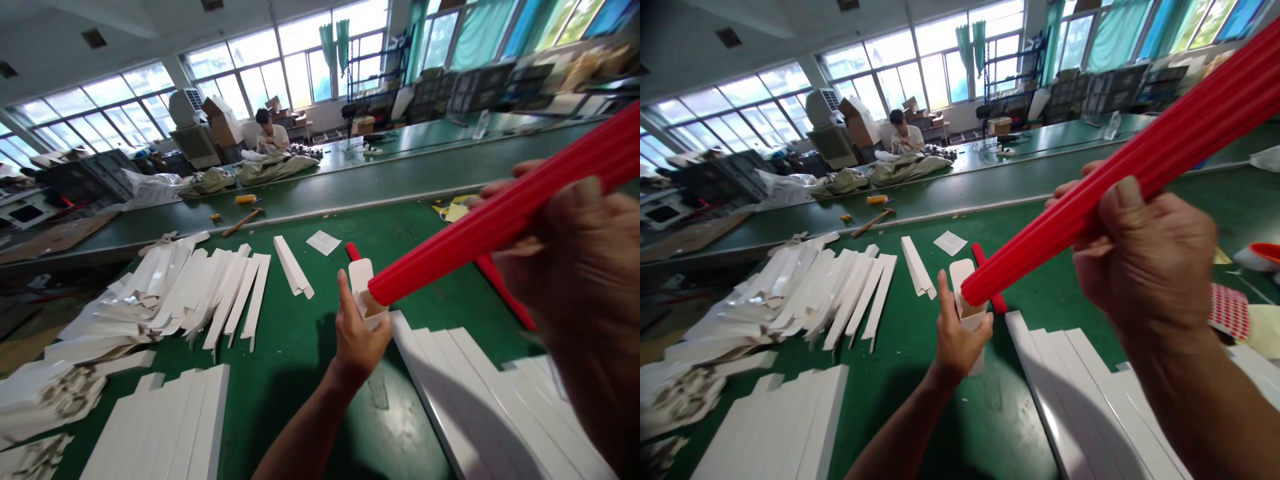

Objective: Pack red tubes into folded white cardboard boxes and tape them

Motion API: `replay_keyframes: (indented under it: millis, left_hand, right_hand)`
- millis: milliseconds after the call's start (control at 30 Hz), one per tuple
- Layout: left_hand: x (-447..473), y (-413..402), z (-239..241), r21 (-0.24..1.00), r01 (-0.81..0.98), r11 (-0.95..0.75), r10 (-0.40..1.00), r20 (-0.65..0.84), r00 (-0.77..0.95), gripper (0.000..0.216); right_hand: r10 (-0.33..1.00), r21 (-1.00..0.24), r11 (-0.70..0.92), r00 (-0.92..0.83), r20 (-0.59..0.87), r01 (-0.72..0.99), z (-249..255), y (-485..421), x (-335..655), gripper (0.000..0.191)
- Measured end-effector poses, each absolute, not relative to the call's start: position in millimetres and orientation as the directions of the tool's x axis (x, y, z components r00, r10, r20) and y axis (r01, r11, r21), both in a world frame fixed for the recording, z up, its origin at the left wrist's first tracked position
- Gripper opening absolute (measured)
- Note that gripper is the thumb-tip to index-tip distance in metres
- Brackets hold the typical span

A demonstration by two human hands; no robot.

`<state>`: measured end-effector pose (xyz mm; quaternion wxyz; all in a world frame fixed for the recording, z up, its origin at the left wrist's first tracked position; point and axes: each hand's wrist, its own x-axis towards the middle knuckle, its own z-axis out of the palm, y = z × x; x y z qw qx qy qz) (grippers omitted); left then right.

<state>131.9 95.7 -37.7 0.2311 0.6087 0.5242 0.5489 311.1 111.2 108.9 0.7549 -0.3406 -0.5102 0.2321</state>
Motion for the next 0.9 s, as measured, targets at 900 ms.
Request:
replay_keyframes:
  millis: [900]
  left_hand:
    - [108, 77, -48, 0.715, 0.46, -0.526, 0.798, 0.602, -0.022, 0.095]
  right_hand:
    - [0.748, -0.617, 0.66, -0.451, 0.487, 0.429, 42, 95, 250, 0.048]
